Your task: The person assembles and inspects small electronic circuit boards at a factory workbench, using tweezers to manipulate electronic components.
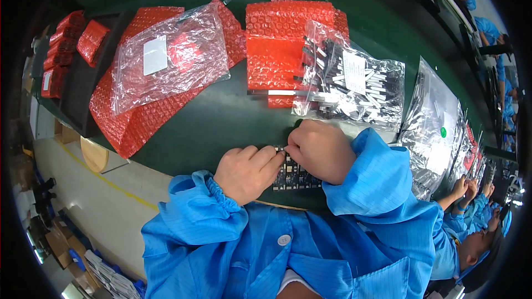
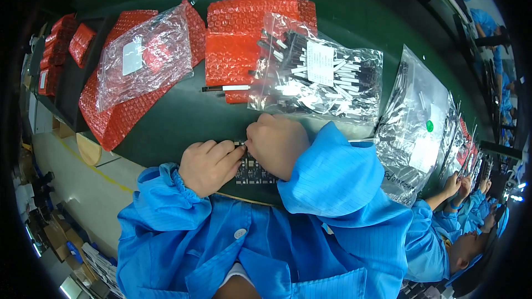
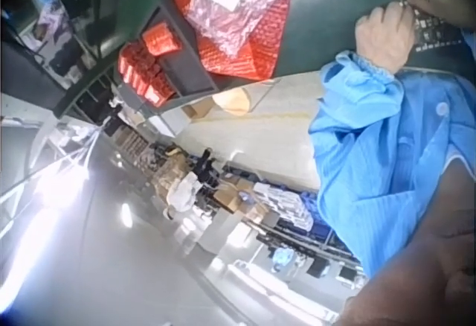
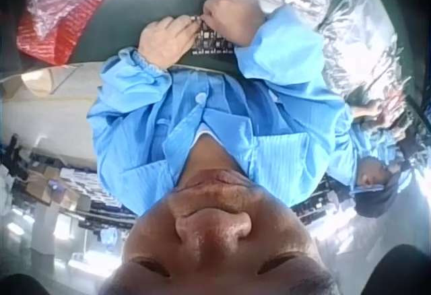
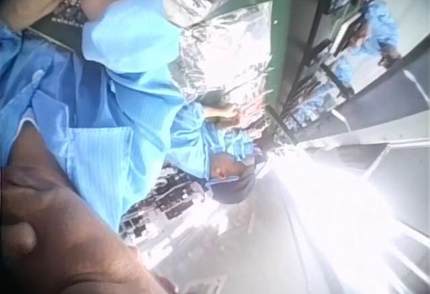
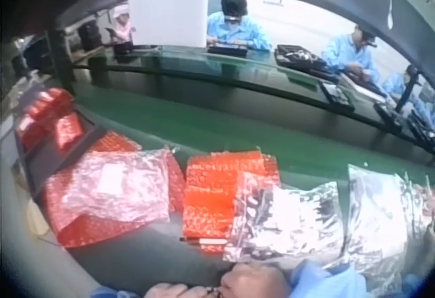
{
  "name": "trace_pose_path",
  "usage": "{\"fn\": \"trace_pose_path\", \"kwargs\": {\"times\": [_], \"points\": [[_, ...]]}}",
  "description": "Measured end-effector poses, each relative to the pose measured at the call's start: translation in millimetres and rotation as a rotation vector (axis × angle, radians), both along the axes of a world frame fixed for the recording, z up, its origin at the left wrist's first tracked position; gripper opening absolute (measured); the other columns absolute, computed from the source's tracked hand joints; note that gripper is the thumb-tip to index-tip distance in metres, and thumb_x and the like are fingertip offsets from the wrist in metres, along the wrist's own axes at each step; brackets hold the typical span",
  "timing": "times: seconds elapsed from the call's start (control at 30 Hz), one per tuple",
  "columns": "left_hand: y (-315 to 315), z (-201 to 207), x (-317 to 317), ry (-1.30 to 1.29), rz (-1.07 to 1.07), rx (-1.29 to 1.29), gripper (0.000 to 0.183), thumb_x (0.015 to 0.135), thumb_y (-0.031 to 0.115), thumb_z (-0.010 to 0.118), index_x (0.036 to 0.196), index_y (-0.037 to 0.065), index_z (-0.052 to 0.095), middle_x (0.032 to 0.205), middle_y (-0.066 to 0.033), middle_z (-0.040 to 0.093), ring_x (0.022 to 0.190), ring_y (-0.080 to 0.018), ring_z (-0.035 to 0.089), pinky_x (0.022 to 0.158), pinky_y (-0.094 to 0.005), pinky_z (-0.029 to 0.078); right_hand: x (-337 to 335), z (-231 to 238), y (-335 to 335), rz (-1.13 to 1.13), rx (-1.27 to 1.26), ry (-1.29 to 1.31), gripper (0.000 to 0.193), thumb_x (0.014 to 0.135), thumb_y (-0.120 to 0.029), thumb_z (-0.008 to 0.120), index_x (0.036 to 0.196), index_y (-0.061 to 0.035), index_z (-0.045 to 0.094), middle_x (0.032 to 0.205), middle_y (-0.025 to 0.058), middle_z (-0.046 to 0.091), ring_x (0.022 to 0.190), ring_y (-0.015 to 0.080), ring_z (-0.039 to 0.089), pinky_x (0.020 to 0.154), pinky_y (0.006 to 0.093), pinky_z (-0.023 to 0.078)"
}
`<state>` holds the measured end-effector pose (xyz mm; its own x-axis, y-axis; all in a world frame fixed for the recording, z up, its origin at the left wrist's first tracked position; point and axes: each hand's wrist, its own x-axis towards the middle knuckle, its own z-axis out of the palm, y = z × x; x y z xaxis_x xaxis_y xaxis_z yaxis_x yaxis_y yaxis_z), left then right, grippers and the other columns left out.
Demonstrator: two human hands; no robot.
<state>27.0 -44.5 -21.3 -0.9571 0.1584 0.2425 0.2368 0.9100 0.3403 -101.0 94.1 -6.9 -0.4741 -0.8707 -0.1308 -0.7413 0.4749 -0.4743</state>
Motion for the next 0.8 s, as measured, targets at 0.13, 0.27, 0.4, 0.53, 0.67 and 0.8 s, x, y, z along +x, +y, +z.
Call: {"fn": "trace_pose_path", "kwargs": {"times": [0.13, 0.27, 0.4, 0.53, 0.67, 0.8], "points": [[0, -3, -1, -0.018, -0.011, 0.009, 0.03, 0.069, 0.017, 0.063, 0.097, 0.01, 0.062, 0.086, 0.0008, 0.054, 0.07, -0.0143, 0.053, 0.058, -0.0273, 0.045, -5, 2, -1, -0.017, 0.015, -0.083, 0.011, 0.072, -0.019, 0.064, 0.072, -0.0083, 0.063, 0.074, 0.0095, 0.058, 0.072, 0.0281, 0.059, 0.064, 0.0382, 0.048], [0, 0, -3, -0.005, -0.013, 0.021, 0.03, 0.068, 0.016, 0.065, 0.097, 0.01, 0.062, 0.087, 0.0008, 0.054, 0.069, -0.0148, 0.053, 0.058, -0.0275, 0.046, -11, 9, 3, 0.023, 0.077, -0.146, 0.015, 0.073, -0.019, 0.065, 0.081, -0.0067, 0.064, 0.077, 0.0106, 0.059, 0.075, 0.0277, 0.059, 0.065, 0.0378, 0.048], [-3, 1, -4, 0.0, -0.005, 0.088, 0.028, 0.069, 0.015, 0.067, 0.096, 0.009, 0.063, 0.085, -0.0016, 0.057, 0.068, -0.0176, 0.056, 0.059, -0.0295, 0.048, -26, 39, 32, 0.058, 0.015, -0.111, 0.026, 0.073, -0.019, 0.066, 0.094, -0.0046, 0.061, 0.083, 0.0121, 0.061, 0.077, 0.0282, 0.06, 0.068, 0.0369, 0.049], [-25, 16, -22, 0.017, 0.462, 0.477, 0.026, 0.078, 0.017, 0.065, 0.102, 0.006, 0.063, 0.081, -0.0102, 0.06, 0.066, -0.0235, 0.058, 0.059, -0.0309, 0.048, -36, 72, 64, 0.026, 0.046, -0.014, 0.028, 0.072, -0.019, 0.068, 0.096, -0.0054, 0.06, 0.083, 0.0108, 0.061, 0.075, 0.0289, 0.061, 0.067, 0.0366, 0.049], [-50, 4, -60, -0.121, 0.664, 0.92, 0.027, 0.083, 0.019, 0.064, 0.102, 0.0, 0.061, 0.077, -0.0051, 0.061, 0.065, -0.0118, 0.056, 0.061, -0.0264, 0.045, -33, 84, 87, -0.025, 0.125, 0.129, 0.026, 0.071, -0.019, 0.068, 0.093, -0.0073, 0.06, 0.082, 0.0092, 0.061, 0.075, 0.0288, 0.06, 0.067, 0.037, 0.049], [-56, 16, -57, -0.185, 0.596, 1.045, 0.018, 0.085, 0.012, 0.061, 0.096, -0.002, 0.06, 0.074, -0.0018, 0.06, 0.065, -0.0067, 0.053, 0.059, -0.0216, 0.043, -24, 84, 92, -0.035, 0.125, 0.122, 0.024, 0.07, -0.017, 0.069, 0.091, -0.0074, 0.062, 0.082, 0.0089, 0.06, 0.074, 0.028, 0.06, 0.065, 0.0362, 0.049]]}}
